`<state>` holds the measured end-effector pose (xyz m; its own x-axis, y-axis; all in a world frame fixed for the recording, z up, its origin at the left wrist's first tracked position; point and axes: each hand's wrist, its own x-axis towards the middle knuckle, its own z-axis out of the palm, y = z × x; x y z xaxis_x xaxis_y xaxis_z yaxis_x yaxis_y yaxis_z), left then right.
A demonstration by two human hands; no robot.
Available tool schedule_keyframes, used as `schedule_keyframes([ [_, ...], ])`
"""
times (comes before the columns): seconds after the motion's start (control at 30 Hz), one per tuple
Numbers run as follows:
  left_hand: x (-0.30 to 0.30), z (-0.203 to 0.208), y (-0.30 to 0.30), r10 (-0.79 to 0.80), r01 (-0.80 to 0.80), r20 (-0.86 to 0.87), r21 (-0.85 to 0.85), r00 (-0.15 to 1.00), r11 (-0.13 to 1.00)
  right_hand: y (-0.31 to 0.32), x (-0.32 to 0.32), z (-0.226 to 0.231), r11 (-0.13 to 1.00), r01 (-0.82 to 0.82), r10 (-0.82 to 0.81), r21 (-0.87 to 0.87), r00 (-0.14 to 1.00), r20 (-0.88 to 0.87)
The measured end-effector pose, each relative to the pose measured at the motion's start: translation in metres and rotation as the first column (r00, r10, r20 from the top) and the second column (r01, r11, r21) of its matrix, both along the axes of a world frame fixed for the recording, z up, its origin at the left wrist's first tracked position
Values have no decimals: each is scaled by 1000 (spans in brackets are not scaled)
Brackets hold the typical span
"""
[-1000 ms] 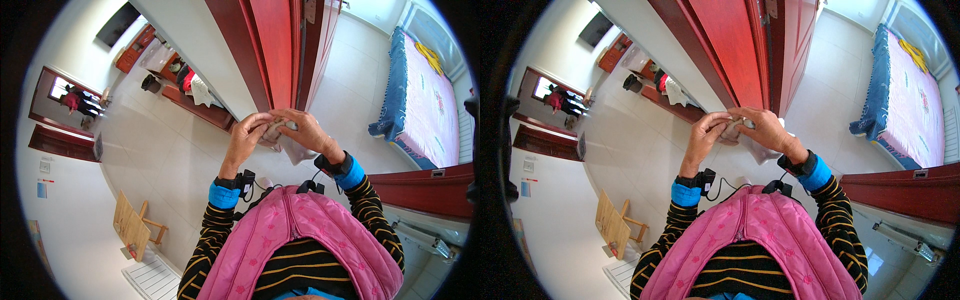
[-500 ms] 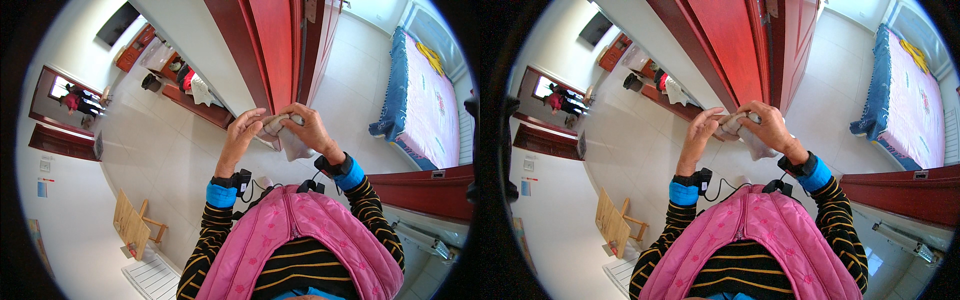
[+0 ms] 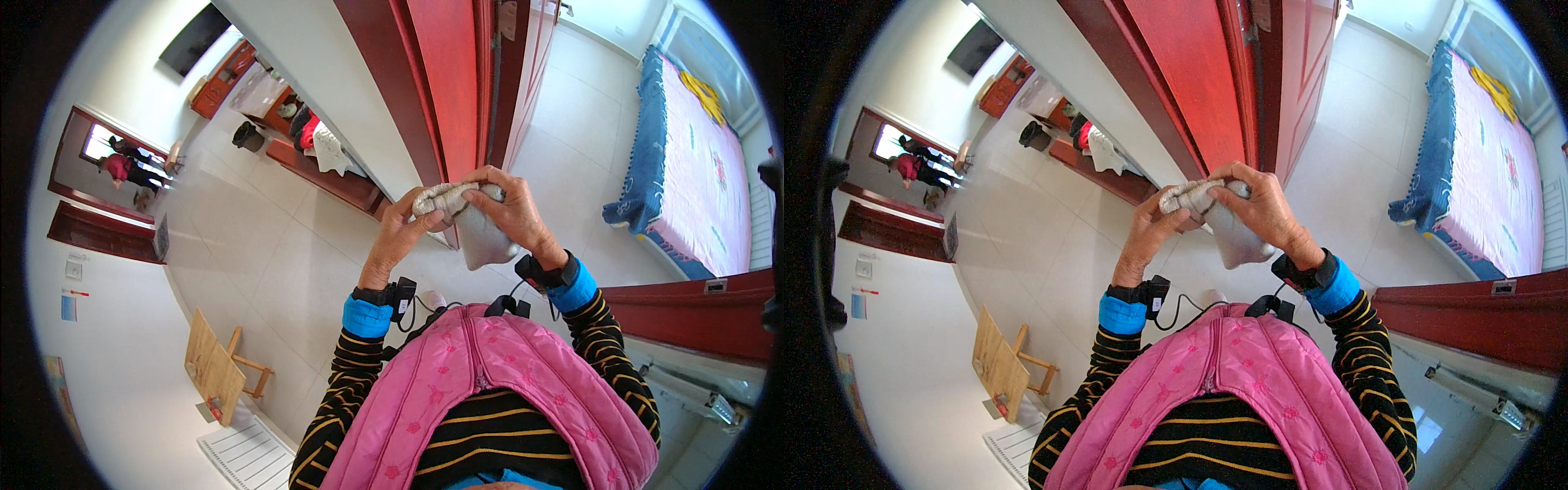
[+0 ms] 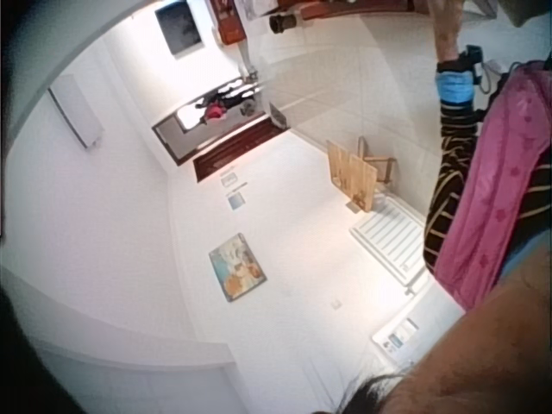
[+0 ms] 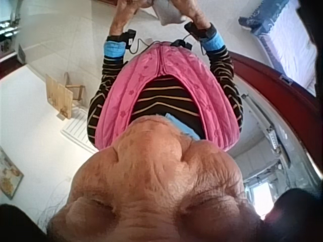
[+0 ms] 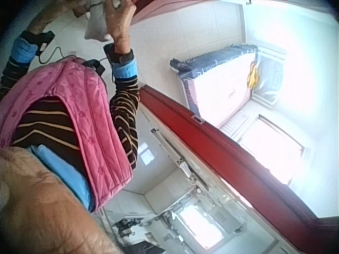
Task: The person wipes the surface of a red wooden door using two cloths, alternating hands and covering different sections of the door. The person folds one cloth and continues wiping the door frame and surface.
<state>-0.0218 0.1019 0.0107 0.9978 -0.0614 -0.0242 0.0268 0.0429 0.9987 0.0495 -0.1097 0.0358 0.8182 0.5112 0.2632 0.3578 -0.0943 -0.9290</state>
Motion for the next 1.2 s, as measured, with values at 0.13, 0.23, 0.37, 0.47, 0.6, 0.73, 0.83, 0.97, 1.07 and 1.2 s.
schedule_keyframes([
  [0.13,0,6,-3,93,-110,126,132,988,985,-2,0,1,999,-3,4,-52,1000,5],
  [0.23,-2,8,-4,142,-148,89,61,986,987,-2,0,1,997,-26,25,-78,1000,-16],
  [0.37,-3,12,-1,244,-245,62,7,968,969,-3,1,-2,994,-56,53,-91,998,-29],
  [0.47,-2,14,-1,273,-270,36,-72,961,960,-2,4,-5,994,-105,105,-41,994,-3],
  [0.6,-3,17,-3,276,-275,-15,-137,961,952,1,-1,-11,990,-138,138,28,990,-5],
  [0.73,-3,18,-6,256,-253,-3,-182,967,950,7,-1,-14,983,-184,181,-20,976,-119],
  [0.83,-4,17,-7,239,-234,-2,-227,971,945,5,-1,-15,976,-212,189,-45,935,-301],
  [0.97,-5,14,-7,210,-220,-67,-314,975,923,7,-3,-19,988,-157,147,2,924,-352],
  [1.07,-5,13,-7,209,-221,-72,-303,975,927,8,-3,-22,993,-114,107,-9,951,-290],
  [1.2,-6,13,-5,104,-128,-100,-274,990,953,7,-1,-21,990,-116,134,76,940,-314],
])
